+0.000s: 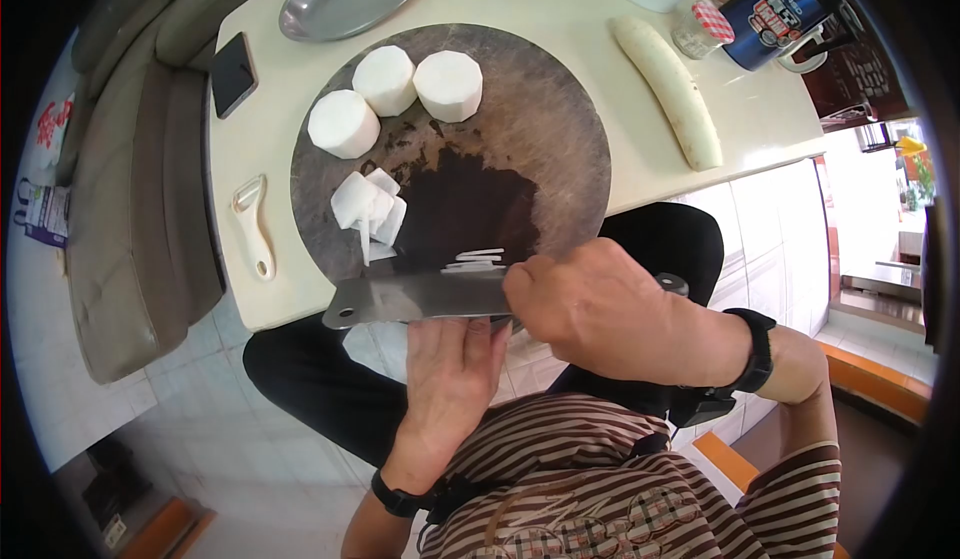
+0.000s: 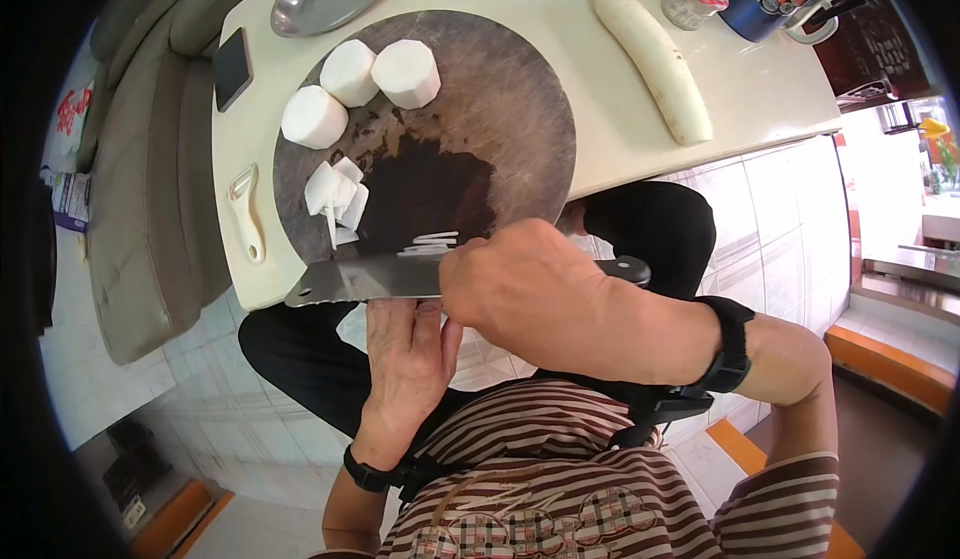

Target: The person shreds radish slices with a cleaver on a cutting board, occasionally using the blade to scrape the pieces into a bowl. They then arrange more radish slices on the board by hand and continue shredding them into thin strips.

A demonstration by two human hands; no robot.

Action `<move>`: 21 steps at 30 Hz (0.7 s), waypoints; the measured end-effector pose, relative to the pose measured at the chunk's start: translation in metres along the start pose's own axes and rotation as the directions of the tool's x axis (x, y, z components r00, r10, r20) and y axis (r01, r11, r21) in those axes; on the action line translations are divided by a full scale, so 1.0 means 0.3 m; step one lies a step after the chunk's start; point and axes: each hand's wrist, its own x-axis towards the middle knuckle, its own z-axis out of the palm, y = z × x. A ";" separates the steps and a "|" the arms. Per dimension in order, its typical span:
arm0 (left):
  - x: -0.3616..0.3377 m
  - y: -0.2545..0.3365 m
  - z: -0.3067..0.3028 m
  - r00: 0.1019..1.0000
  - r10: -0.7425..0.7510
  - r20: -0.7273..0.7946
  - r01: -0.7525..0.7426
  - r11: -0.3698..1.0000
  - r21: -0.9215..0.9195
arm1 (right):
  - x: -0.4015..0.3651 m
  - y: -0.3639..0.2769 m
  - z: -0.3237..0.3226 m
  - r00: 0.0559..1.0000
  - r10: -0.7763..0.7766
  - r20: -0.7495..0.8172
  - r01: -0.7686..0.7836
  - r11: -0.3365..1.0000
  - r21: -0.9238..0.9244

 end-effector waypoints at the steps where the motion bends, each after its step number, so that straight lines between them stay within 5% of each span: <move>1: 0.003 0.001 0.002 1.000 0.004 -0.003 -0.004 1.000 -0.001 | 0.005 -0.002 0.005 1.000 0.005 0.022 -0.004 1.000 -0.024; 7: 0.021 0.005 -0.010 1.000 -0.002 -0.027 0.002 0.999 -0.034 | 0.003 0.022 0.019 0.996 0.022 -0.091 -0.020 0.999 0.028; 13: 0.001 -0.005 0.002 0.998 0.037 -0.041 -0.038 0.999 -0.013 | -0.027 -0.013 -0.027 0.998 0.044 0.035 -0.044 0.999 -0.010; 21: 0.013 0.003 -0.005 0.998 0.046 -0.045 -0.045 0.999 0.022 | 0.018 -0.002 0.007 1.000 -0.003 0.017 0.003 1.000 0.005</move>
